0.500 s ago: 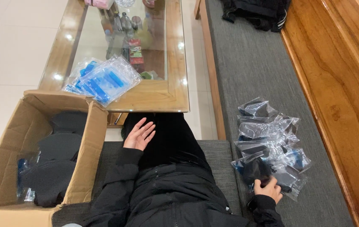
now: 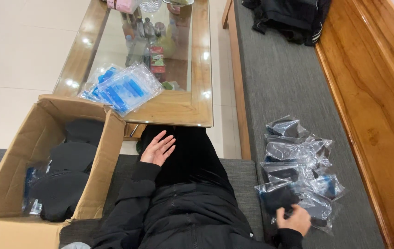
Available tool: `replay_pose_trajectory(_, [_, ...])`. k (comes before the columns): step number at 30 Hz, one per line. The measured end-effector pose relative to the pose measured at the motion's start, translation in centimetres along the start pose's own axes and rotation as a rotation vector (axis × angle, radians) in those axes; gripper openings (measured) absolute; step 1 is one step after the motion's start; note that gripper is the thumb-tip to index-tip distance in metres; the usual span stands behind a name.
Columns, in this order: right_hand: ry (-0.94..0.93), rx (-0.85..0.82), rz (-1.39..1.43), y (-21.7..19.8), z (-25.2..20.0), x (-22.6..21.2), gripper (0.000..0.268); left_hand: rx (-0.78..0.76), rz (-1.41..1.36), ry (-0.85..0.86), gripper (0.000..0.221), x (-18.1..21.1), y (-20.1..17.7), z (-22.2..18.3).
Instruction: Packaging black face masks into individual plastic bags
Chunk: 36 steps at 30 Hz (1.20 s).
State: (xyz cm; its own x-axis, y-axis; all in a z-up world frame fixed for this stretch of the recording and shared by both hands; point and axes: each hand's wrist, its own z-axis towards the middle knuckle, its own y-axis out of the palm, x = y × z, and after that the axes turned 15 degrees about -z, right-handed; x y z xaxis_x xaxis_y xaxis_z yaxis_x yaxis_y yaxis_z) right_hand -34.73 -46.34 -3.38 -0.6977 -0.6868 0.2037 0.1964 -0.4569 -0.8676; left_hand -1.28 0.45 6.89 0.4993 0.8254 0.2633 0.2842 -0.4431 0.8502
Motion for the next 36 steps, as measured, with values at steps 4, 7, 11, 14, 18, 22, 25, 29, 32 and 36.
replay_pose_trajectory(4, [-0.261, 0.092, 0.075, 1.0, 1.4, -4.0, 0.045, 0.012, 0.014, 0.011, 0.059, 0.0, 0.7, -0.4])
replay_pose_trajectory(7, [-0.34, 0.012, 0.099, 2.0, 1.6, -5.6, 0.063, -0.006, 0.004, 0.005, 0.059, 0.0, -0.1, 0.0])
replay_pose_trajectory(11, [-0.372, -0.048, 0.096, 1.0, 2.0, -6.7, 0.05, 0.004, -0.006, 0.014, 0.058, 0.1, 0.0, 0.0])
replay_pose_trajectory(14, [-0.388, -0.159, 0.053, 2.6, 1.6, -5.6, 0.047, -0.006, -0.003, 0.009, 0.058, 0.0, 0.2, -0.3])
replay_pose_trajectory(18, [-0.274, -0.183, -0.009, 3.4, 1.7, -4.6, 0.042, -0.01, -0.012, 0.008, 0.058, 0.3, 0.7, -1.0])
replay_pose_trajectory(22, [-0.214, -0.206, -0.068, 3.4, 2.0, -3.2, 0.038, 0.013, -0.028, 0.027, 0.057, 0.0, -0.1, -0.3])
replay_pose_trajectory(25, [-0.181, -0.238, -0.125, 3.8, 2.0, -2.8, 0.04, -0.026, -0.056, 0.024, 0.057, 0.0, -0.5, -0.1])
replay_pose_trajectory(29, [-0.172, -0.238, -0.131, 2.2, 2.2, -4.7, 0.04, -0.017, 0.021, 0.028, 0.057, -0.1, -0.7, -0.2])
replay_pose_trajectory(32, [-0.198, -0.107, 0.105, 1.6, 2.9, -7.5, 0.039, -0.036, 0.154, 0.053, 0.056, -0.8, -2.2, 0.8])
replay_pose_trajectory(36, [-0.318, -0.034, 0.609, 0.6, 5.5, -14.6, 0.027, -0.125, 0.547, 0.012, 0.046, -0.6, -4.2, 1.8])
